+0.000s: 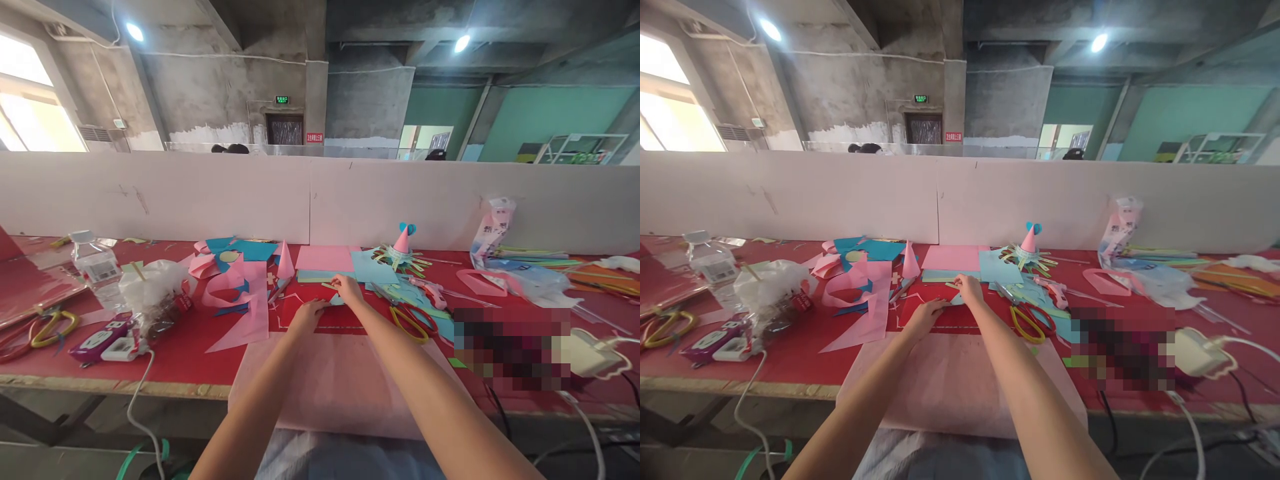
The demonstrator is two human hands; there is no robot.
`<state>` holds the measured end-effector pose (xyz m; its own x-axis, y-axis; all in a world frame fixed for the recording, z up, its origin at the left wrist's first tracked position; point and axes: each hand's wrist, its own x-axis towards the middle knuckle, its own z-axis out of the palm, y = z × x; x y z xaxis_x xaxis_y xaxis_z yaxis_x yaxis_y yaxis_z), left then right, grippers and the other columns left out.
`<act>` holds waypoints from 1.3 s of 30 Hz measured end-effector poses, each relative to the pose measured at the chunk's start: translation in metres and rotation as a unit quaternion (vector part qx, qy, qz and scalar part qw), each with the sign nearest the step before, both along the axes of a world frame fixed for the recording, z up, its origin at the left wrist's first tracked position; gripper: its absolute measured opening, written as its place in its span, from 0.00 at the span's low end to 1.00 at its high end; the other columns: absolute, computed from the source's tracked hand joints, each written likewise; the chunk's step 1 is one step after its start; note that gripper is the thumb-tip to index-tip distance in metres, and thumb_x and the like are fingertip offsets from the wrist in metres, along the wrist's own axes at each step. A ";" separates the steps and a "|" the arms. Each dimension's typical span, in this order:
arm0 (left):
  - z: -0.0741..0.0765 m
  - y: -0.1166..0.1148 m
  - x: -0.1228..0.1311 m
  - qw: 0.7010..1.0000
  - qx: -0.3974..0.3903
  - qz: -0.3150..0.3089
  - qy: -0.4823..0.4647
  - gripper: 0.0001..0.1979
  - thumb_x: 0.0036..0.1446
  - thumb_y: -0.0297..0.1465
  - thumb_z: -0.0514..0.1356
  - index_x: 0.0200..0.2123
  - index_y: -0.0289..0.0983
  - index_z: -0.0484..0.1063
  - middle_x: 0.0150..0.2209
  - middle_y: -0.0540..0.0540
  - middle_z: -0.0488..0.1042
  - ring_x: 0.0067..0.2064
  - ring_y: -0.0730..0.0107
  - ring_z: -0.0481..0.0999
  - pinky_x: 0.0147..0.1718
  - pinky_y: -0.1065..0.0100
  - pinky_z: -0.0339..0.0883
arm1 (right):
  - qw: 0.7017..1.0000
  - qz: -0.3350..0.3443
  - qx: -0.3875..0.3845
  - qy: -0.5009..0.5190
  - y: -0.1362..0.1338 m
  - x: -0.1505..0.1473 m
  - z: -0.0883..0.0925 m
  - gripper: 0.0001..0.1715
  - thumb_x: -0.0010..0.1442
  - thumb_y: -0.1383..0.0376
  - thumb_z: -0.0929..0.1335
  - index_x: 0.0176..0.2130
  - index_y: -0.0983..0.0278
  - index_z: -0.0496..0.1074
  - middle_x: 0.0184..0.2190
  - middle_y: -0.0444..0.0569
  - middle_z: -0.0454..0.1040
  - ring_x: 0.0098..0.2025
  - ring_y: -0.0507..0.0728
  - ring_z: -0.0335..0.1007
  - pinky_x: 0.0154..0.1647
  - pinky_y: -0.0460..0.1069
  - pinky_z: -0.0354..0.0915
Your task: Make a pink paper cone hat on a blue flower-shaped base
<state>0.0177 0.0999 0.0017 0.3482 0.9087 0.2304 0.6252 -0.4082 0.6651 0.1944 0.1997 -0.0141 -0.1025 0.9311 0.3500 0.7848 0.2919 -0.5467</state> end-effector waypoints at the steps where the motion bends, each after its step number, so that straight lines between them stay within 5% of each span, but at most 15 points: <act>1: 0.000 0.001 0.000 1.000 -0.001 0.000 0.001 0.21 0.56 0.22 0.49 0.48 0.42 0.73 0.54 0.51 0.70 0.60 0.67 0.62 0.57 0.68 0.58 | 1.000 0.000 0.001 -0.001 0.000 0.000 0.000 0.11 0.57 0.67 0.65 0.40 0.60 0.74 0.36 0.48 0.77 0.37 0.54 0.73 0.36 0.45 0.64; 7: -0.001 0.002 0.000 1.000 -0.002 0.006 0.007 0.22 0.55 0.21 0.50 0.48 0.44 0.73 0.54 0.52 0.70 0.59 0.68 0.63 0.56 0.67 0.58 | 1.000 0.006 0.006 0.000 0.001 -0.001 -0.001 0.15 0.51 0.56 0.70 0.35 0.62 0.77 0.37 0.53 0.75 0.39 0.57 0.71 0.41 0.48 0.63; 16: -0.001 0.000 -0.001 1.000 0.006 0.006 -0.001 0.21 0.56 0.22 0.50 0.47 0.44 0.73 0.53 0.52 0.71 0.59 0.67 0.63 0.56 0.67 0.58 | 0.995 -0.008 -0.016 0.099 0.008 0.002 -0.009 0.08 0.51 0.64 0.68 0.34 0.62 0.73 0.26 0.45 0.75 0.24 0.51 0.70 0.23 0.43 0.61; 29: -0.004 0.003 -0.001 1.000 0.025 0.001 -0.006 0.20 0.56 0.23 0.50 0.48 0.42 0.73 0.52 0.51 0.72 0.57 0.68 0.66 0.56 0.68 0.59 | 0.983 -0.028 0.039 0.178 0.000 0.003 -0.009 0.03 0.45 0.66 0.67 0.27 0.61 0.70 0.26 0.44 0.74 0.30 0.55 0.71 0.31 0.47 0.63; 35: -0.006 0.006 0.002 0.999 0.051 -0.005 -0.010 0.19 0.56 0.23 0.51 0.48 0.42 0.73 0.51 0.49 0.73 0.55 0.68 0.68 0.55 0.69 0.60 | 0.964 -0.050 0.056 0.256 0.006 0.005 0.014 0.09 0.44 0.60 0.68 0.27 0.62 0.66 0.28 0.48 0.74 0.34 0.57 0.71 0.38 0.51 0.65; 39: -0.009 0.006 0.005 0.999 0.046 -0.017 0.022 0.19 0.57 0.25 0.51 0.49 0.43 0.72 0.55 0.47 0.68 0.57 0.66 0.66 0.57 0.65 0.57 | 0.952 0.006 0.031 0.305 0.008 -0.010 0.044 0.13 0.46 0.60 0.68 0.33 0.64 0.67 0.31 0.49 0.75 0.32 0.55 0.73 0.36 0.50 0.67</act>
